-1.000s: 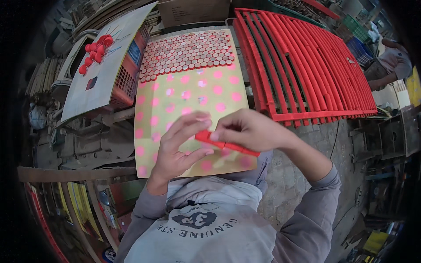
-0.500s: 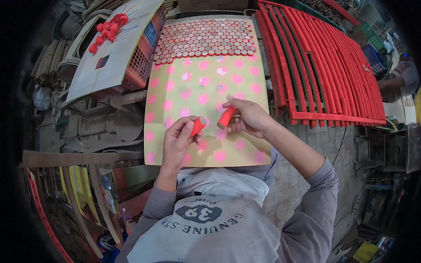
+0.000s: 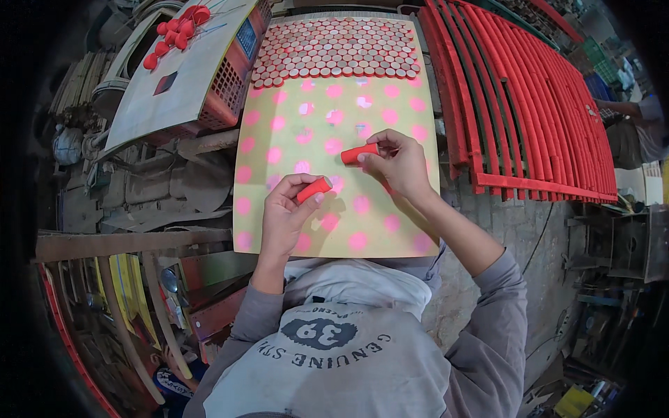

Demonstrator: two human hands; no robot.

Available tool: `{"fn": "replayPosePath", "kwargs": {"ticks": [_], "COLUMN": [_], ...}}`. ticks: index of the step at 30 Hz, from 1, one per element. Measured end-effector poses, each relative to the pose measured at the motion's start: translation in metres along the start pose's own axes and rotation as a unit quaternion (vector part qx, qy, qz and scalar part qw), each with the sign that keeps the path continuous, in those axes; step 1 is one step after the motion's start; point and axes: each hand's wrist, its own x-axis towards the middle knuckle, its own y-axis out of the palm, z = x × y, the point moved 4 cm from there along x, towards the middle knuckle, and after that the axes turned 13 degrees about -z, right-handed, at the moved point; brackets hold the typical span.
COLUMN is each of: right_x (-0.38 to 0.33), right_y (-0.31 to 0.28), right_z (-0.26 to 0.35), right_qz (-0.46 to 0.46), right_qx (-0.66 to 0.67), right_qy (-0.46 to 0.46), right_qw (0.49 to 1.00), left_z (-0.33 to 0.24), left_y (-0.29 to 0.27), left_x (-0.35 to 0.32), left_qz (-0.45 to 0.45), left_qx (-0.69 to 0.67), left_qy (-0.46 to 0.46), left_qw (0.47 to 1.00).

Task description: The person repeatedly picks up red cylindrical foam pieces, breaks them into smaller segments, and places them onto a yellow board with pink polka dots. The person arranges these segments in rows alongside other similar items already on the board.

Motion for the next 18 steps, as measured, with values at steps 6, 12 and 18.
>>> {"fn": "replayPosePath", "kwargs": {"ticks": [6, 12, 18], "right_x": [-0.007, -0.028, -0.068], "right_y": [-0.006, 0.000, 0.014], "right_z": [-0.022, 0.016, 0.029], "right_qz": [-0.104, -0.097, 0.052], "right_qx": [-0.079, -0.187, -0.037], "right_qy": [-0.127, -0.377, -0.263], "right_qw": [0.983, 0.902, 0.963], "left_z": [0.003, 0.005, 0.008], "left_y": [0.002, 0.005, 0.008], "left_x": [0.002, 0.005, 0.001], "left_qz": [0.001, 0.001, 0.102], "left_qx": [0.009, 0.035, 0.013], "left_qy": [-0.002, 0.009, -0.026], "left_qw": [1.000, 0.999, 0.994]}}
